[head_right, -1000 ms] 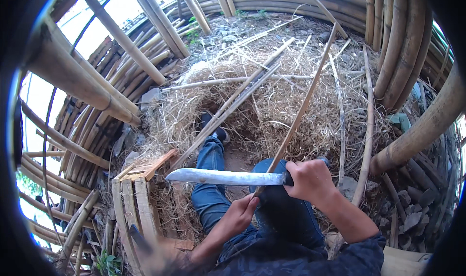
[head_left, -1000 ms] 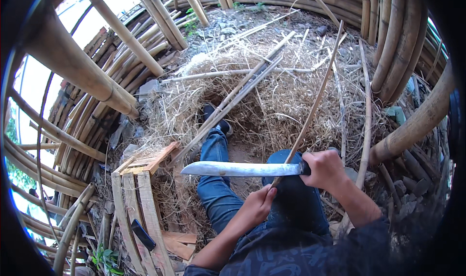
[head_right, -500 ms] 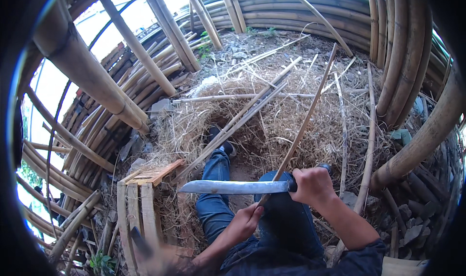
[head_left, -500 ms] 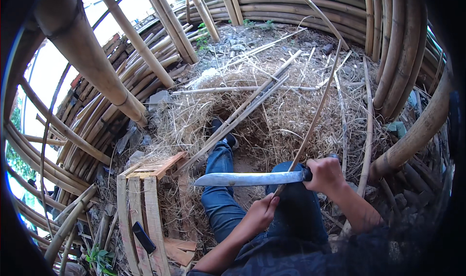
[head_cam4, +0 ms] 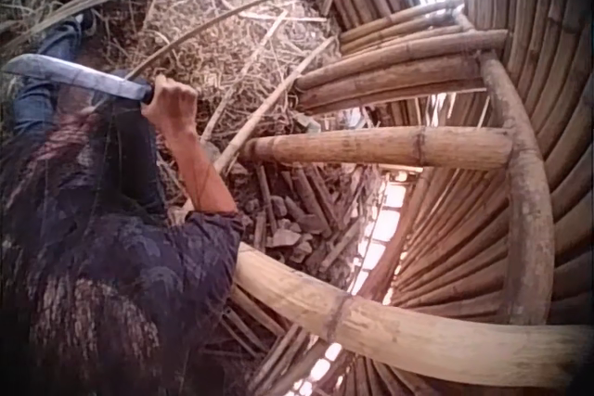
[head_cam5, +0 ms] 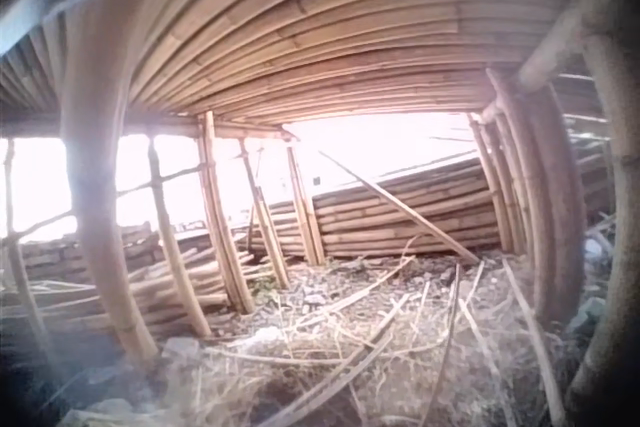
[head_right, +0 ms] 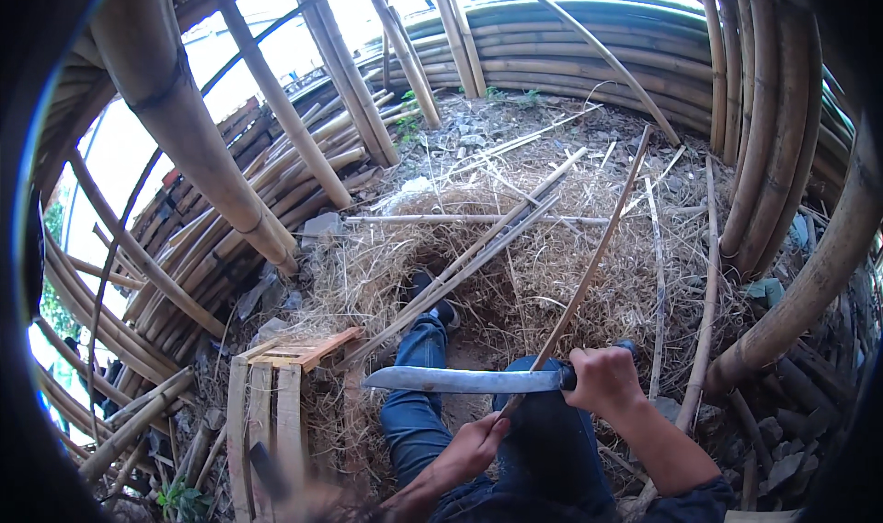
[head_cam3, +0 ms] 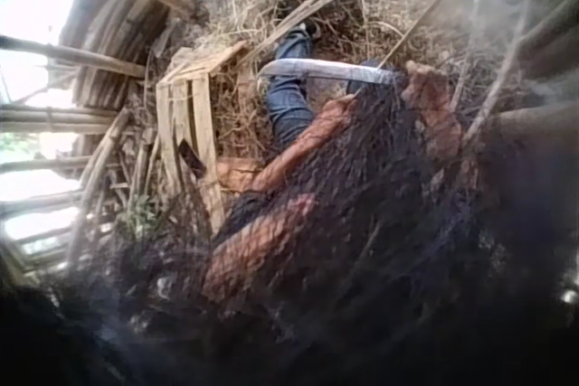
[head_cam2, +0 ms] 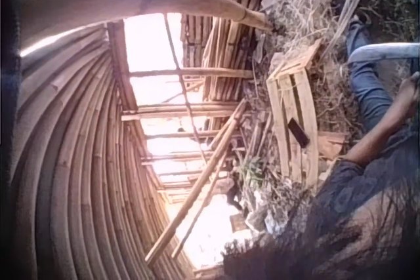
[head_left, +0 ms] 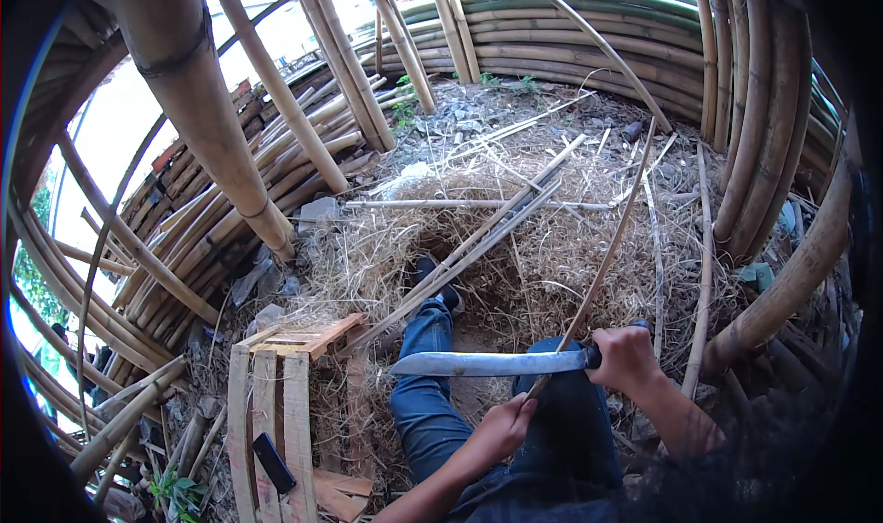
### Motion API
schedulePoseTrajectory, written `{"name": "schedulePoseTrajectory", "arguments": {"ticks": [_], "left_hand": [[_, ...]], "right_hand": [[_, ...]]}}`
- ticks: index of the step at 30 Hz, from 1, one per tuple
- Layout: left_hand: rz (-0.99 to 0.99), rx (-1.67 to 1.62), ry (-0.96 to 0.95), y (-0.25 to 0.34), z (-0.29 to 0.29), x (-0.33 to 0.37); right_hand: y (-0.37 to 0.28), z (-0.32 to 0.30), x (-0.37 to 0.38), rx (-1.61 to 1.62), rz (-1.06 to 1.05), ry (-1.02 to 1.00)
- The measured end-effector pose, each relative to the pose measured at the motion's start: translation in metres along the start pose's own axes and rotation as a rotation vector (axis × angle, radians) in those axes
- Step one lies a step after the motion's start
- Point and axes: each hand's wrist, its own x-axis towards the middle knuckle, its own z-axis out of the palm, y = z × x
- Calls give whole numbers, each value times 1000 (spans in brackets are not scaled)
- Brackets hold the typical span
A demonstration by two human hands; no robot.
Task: The person holds a long bamboo strip and uses a machete to shave the surface of the wood while sitting in a circular bamboo structure.
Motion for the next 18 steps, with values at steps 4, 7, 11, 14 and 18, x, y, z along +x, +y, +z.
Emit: {"name": "schedulePoseTrajectory", "arguments": {"ticks": [4, 7, 11, 14, 18], "left_hand": [[14, 16, 3, -2, 1, 1], [33, 1, 23, -7, 3, 3], [-2, -58, 22, -20, -3, -7], [-39, -106, 3, -29, -6, -23], [-27, -146, -9, -32, -1, -8]], "right_hand": [[2, -1, -4, -17, 14, 31], [12, 1, -4, -47, 36, 24], [52, -5, 6, -210, 266, 11], [108, -30, 20, -167, 569, 208], [113, -28, 9, -122, 514, 251]]}}
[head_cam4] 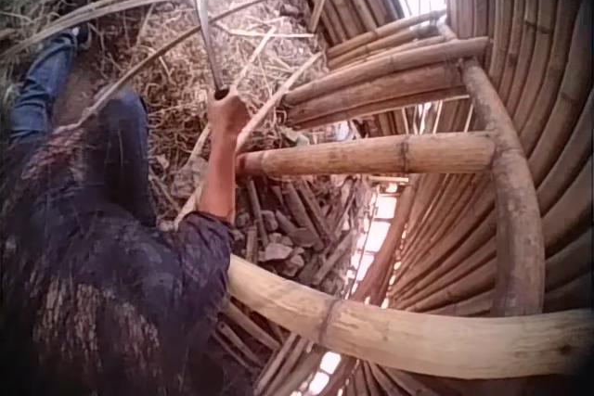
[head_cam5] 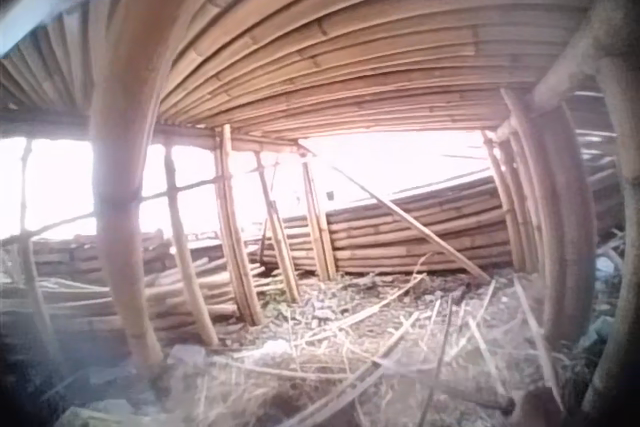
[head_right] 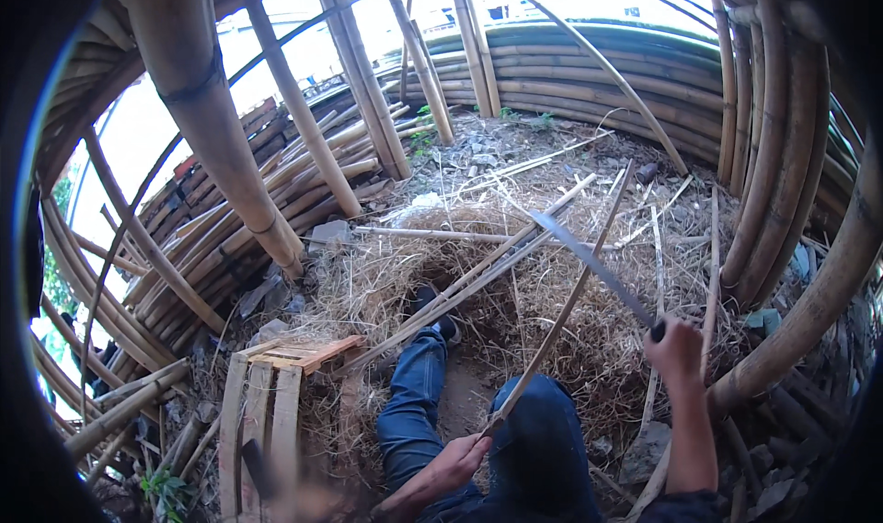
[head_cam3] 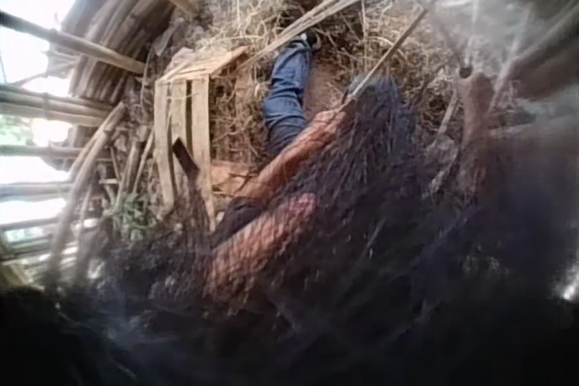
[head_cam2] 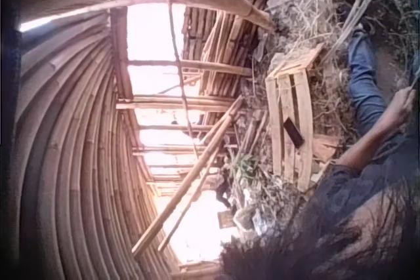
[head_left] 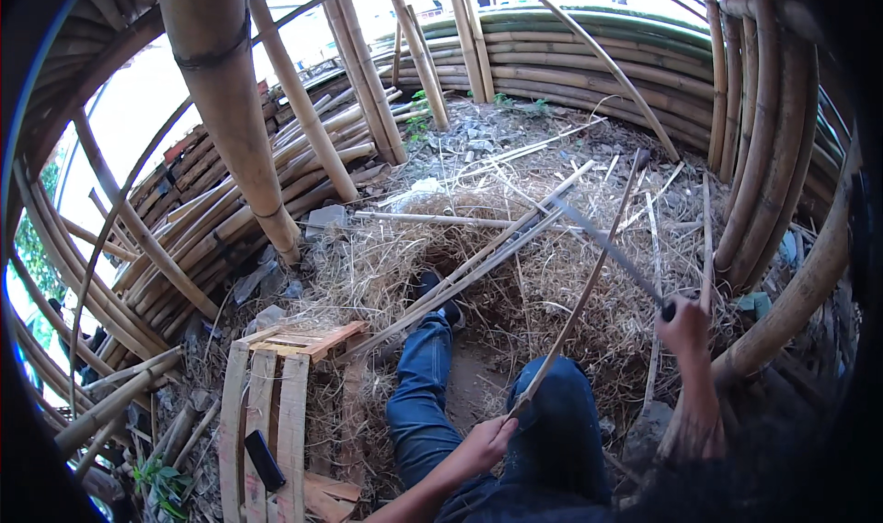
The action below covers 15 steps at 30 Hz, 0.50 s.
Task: The person holds a long bamboo strip and uses a machete to shave the surface of the wood while sitting in a circular bamboo structure.
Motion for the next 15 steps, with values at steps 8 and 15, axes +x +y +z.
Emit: {"name": "schedulePoseTrajectory", "arguments": {"ticks": [8, 15], "left_hand": [[83, 146, 7, 16, 7, 14], [40, 229, 63, 37, 7, 3]], "right_hand": [[-97, 8, -67, 143, -513, -301], [-95, 12, -52, 72, -560, -315]]}}
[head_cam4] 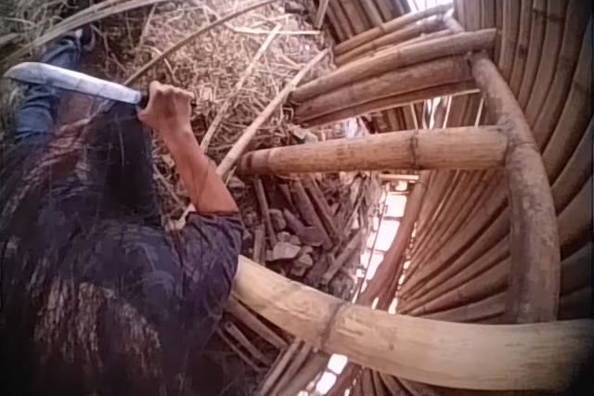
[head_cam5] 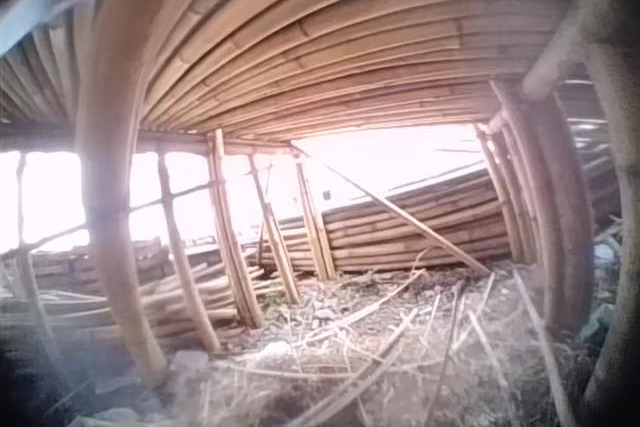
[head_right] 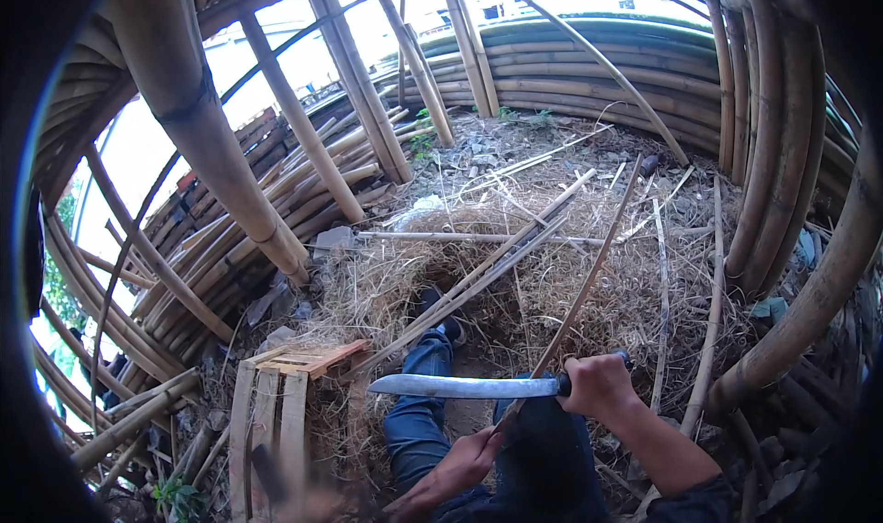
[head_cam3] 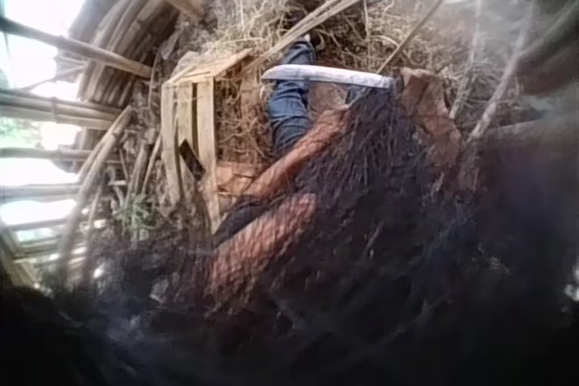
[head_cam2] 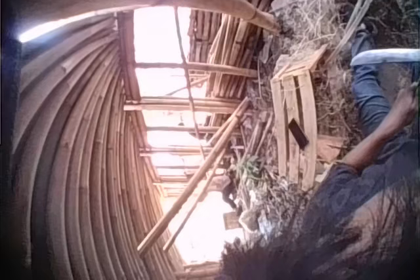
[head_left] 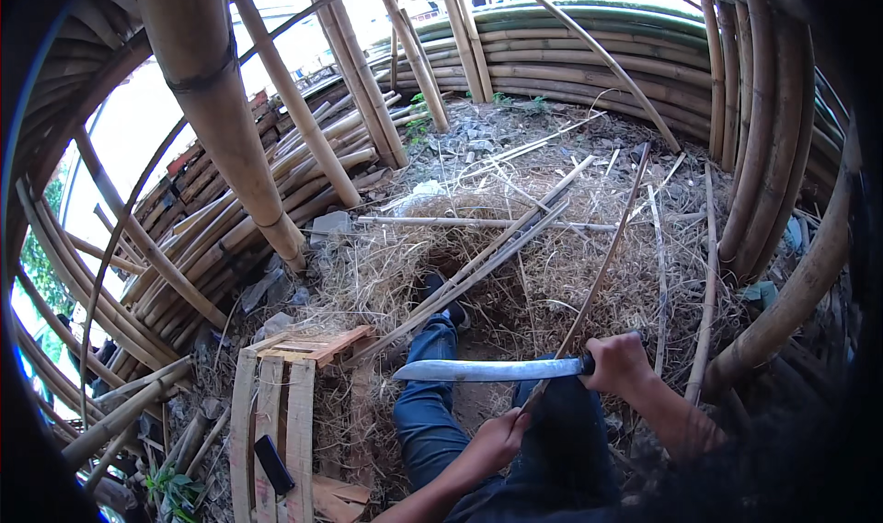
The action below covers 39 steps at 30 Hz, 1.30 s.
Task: The person holds a long bamboo strip and uses a machete to shave the surface of the wood while sitting in a circular bamboo structure.
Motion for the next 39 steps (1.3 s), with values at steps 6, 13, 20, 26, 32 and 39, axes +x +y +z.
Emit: {"name": "schedulePoseTrajectory", "arguments": {"ticks": [6, 13, 20, 26, 32, 39], "left_hand": [[11, -5, -4, 1, 0, -1], [-29, -13, -18, 2, -4, -1], [-29, -47, 0, -1, -3, -1], [-73, -136, -3, -14, -3, -17], [-62, -118, -49, -30, -5, -34], [37, -144, -101, -25, 6, 1]], "right_hand": [[11, 6, -5, 5, 29, 59], [22, 5, -8, -26, 67, 82], [38, -2, -10, -66, 163, 86], [80, -2, -9, -163, 323, 153], [148, -44, -15, -175, 662, 412], [57, -2, -15, 32, 357, 224]]}}
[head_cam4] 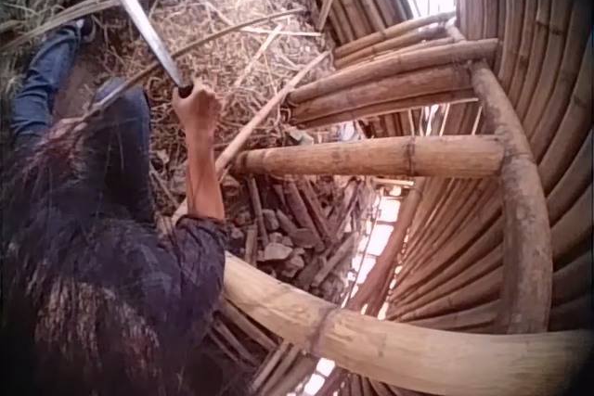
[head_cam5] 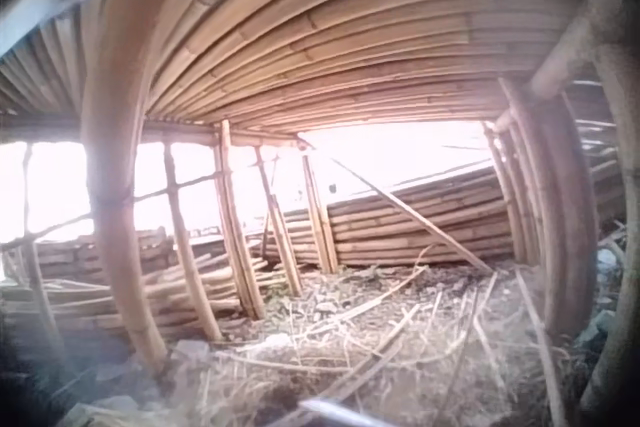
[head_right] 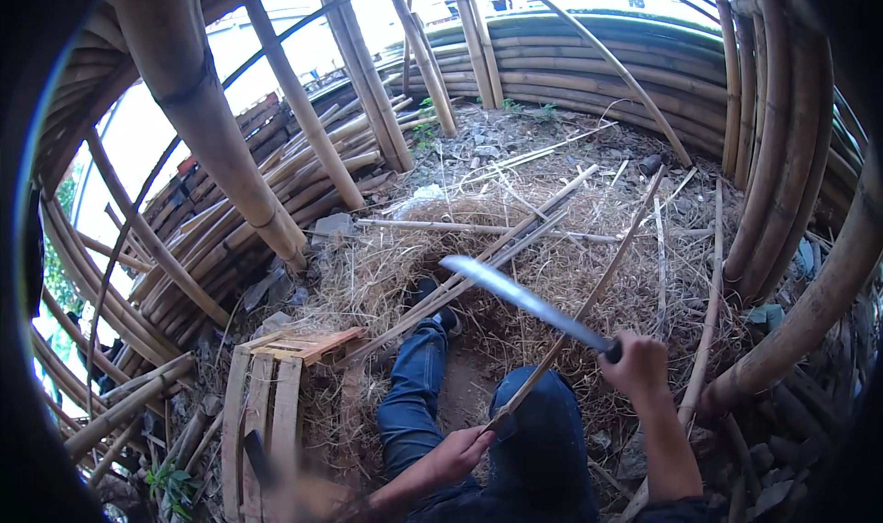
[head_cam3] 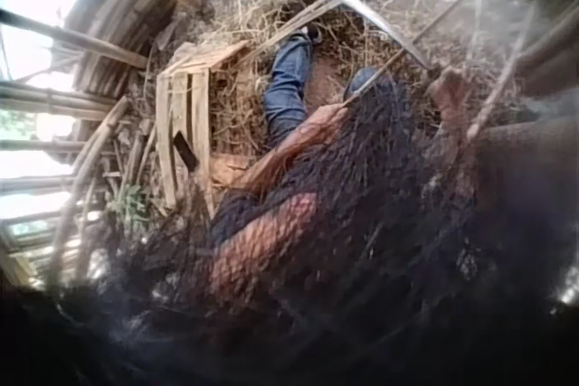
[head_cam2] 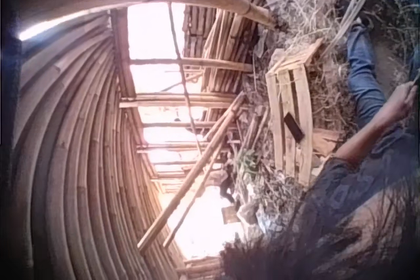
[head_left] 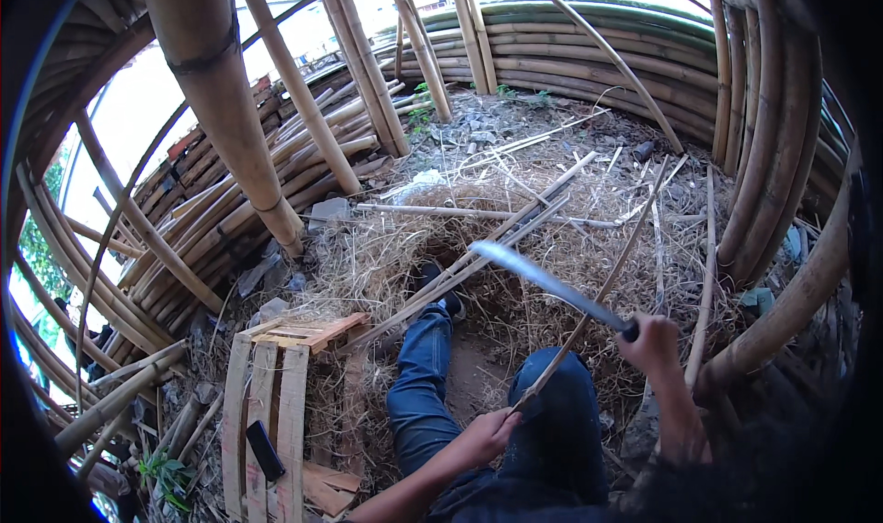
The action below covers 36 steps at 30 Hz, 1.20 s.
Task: The person holds a long bamboo strip and uses a machete to shave the surface of the wood while sitting in a circular bamboo structure.
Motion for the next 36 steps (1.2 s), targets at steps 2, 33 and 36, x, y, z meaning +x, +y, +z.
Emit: {"name": "schedulePoseTrajectory", "arguments": {"ticks": [2, 33, 36], "left_hand": [[-15, 15, 31, 5, 0, -3], [-166, 217, 104, 26, -3, -37], [-199, 189, 95, 17, -3, -44]], "right_hand": [[-33, 9, -5, 50, -164, -113], [-25, -5, 8, -36, -521, -137], [-11, -3, 23, -54, -517, -129]]}}
